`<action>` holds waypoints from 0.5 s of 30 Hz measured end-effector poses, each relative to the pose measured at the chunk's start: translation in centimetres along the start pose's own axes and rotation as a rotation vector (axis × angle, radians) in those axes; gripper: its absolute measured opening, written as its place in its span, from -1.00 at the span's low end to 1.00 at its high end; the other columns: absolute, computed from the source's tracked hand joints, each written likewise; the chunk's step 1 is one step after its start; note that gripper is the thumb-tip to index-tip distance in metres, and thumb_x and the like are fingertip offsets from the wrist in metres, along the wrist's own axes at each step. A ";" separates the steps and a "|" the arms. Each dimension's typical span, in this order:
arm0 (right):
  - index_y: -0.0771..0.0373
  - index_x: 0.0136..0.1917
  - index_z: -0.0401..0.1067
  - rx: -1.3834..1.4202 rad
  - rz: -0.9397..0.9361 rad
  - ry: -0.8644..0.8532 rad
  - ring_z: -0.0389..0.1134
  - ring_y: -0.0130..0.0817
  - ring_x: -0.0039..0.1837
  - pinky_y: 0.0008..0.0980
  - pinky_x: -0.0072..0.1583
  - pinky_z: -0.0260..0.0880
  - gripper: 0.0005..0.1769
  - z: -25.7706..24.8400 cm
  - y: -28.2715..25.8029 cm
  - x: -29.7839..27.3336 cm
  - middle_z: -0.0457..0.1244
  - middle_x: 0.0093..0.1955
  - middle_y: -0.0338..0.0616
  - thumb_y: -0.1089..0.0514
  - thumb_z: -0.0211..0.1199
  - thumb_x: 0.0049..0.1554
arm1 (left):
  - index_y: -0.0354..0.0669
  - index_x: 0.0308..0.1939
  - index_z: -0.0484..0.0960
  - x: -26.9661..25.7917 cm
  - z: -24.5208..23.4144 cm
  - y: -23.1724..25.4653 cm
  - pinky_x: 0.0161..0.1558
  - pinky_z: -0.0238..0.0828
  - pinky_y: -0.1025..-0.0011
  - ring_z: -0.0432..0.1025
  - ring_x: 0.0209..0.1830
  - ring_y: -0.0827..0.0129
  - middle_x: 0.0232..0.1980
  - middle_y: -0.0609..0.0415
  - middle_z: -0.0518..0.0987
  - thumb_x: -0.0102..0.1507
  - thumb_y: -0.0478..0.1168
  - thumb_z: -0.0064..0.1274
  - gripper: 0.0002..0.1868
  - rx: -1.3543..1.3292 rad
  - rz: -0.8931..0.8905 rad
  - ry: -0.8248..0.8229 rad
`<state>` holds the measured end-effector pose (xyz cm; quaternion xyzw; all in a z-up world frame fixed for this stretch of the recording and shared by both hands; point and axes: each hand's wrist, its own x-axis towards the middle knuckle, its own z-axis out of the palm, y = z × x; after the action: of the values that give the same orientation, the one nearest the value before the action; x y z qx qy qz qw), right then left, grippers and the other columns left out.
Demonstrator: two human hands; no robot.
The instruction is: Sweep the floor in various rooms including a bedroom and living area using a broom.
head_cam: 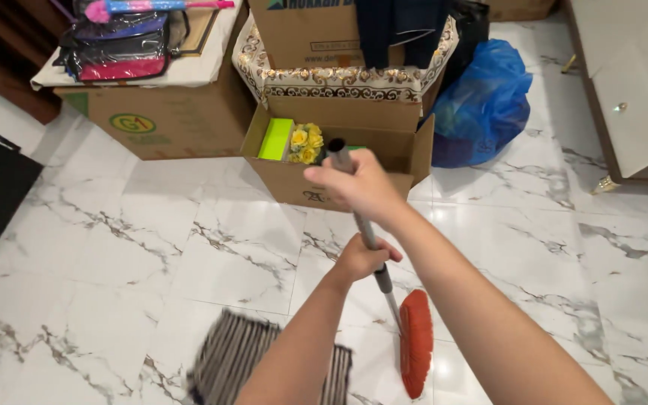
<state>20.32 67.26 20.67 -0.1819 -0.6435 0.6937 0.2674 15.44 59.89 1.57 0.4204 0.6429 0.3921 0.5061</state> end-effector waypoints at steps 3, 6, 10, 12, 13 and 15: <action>0.06 -0.48 0.15 0.037 -0.003 0.050 -0.05 -0.66 -0.47 -0.49 -0.38 -0.12 -0.51 -2.6 -1.7 -2.2 0.00 -0.52 -0.50 0.09 0.37 0.13 | -0.14 -0.32 0.79 -0.3 2.2 2.3 -0.30 0.45 0.38 0.45 -0.42 0.47 -0.36 0.13 0.69 0.12 -0.36 0.01 -0.78 -0.016 0.065 -0.026; 0.08 -0.50 0.16 -0.004 -0.074 0.122 -0.04 -0.65 -0.48 -0.49 -0.39 -0.12 -0.51 -4.8 -2.5 -4.0 0.02 -0.54 -0.48 0.11 0.33 0.16 | -0.17 -0.30 0.80 -0.6 4.0 4.3 -0.37 0.37 0.31 0.40 -0.49 0.41 -0.46 0.02 0.60 0.15 -0.35 0.00 -0.77 0.041 0.036 -0.059; 0.09 -0.50 0.14 0.058 -0.089 0.106 -0.06 -0.66 -0.46 -0.50 -0.38 -0.14 -0.50 -5.8 -3.4 -6.4 0.01 -0.52 -0.47 0.14 0.31 0.17 | -0.15 -0.32 0.81 -0.9 5.8 4.7 -0.30 0.42 0.34 0.43 -0.45 0.40 -0.44 0.03 0.64 0.11 -0.35 -0.03 -0.74 0.110 0.139 -0.062; 0.09 -0.50 0.13 -0.003 -0.044 0.151 -0.08 -0.68 -0.46 -0.50 -0.39 -0.17 -0.49 -5.4 -3.4 -7.3 0.00 -0.53 -0.47 0.13 0.32 0.16 | -0.11 -0.35 0.80 -1.0 6.1 3.8 -0.16 0.49 0.39 0.52 -0.36 0.44 -0.36 0.14 0.71 0.08 -0.37 -0.06 -0.72 0.104 0.131 -0.085; 0.09 -0.50 0.13 -0.009 -0.047 0.149 -0.08 -0.68 -0.46 -0.50 -0.39 -0.17 -0.49 -4.8 -3.4 -7.6 0.00 -0.53 -0.47 0.13 0.32 0.16 | -0.11 -0.35 0.80 -1.1 6.0 3.5 -0.16 0.49 0.39 0.52 -0.36 0.44 -0.36 0.14 0.71 0.08 -0.37 -0.06 -0.72 0.102 0.138 -0.084; 0.07 -0.49 0.11 0.006 -0.001 0.167 -0.06 -0.67 -0.46 -0.49 -0.38 -0.13 -0.50 -3.7 -3.4 -8.1 0.00 -0.54 -0.47 0.14 0.34 0.13 | -0.10 -0.35 0.78 -1.4 5.6 2.7 -0.03 0.52 0.41 0.59 -0.22 0.45 -0.28 0.14 0.74 0.08 -0.39 -0.06 -0.72 -0.003 0.187 -0.154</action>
<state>29.41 65.36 22.91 -0.2380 -0.6171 0.6779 0.3209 21.55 59.99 3.52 0.5063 0.5596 0.4052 0.5160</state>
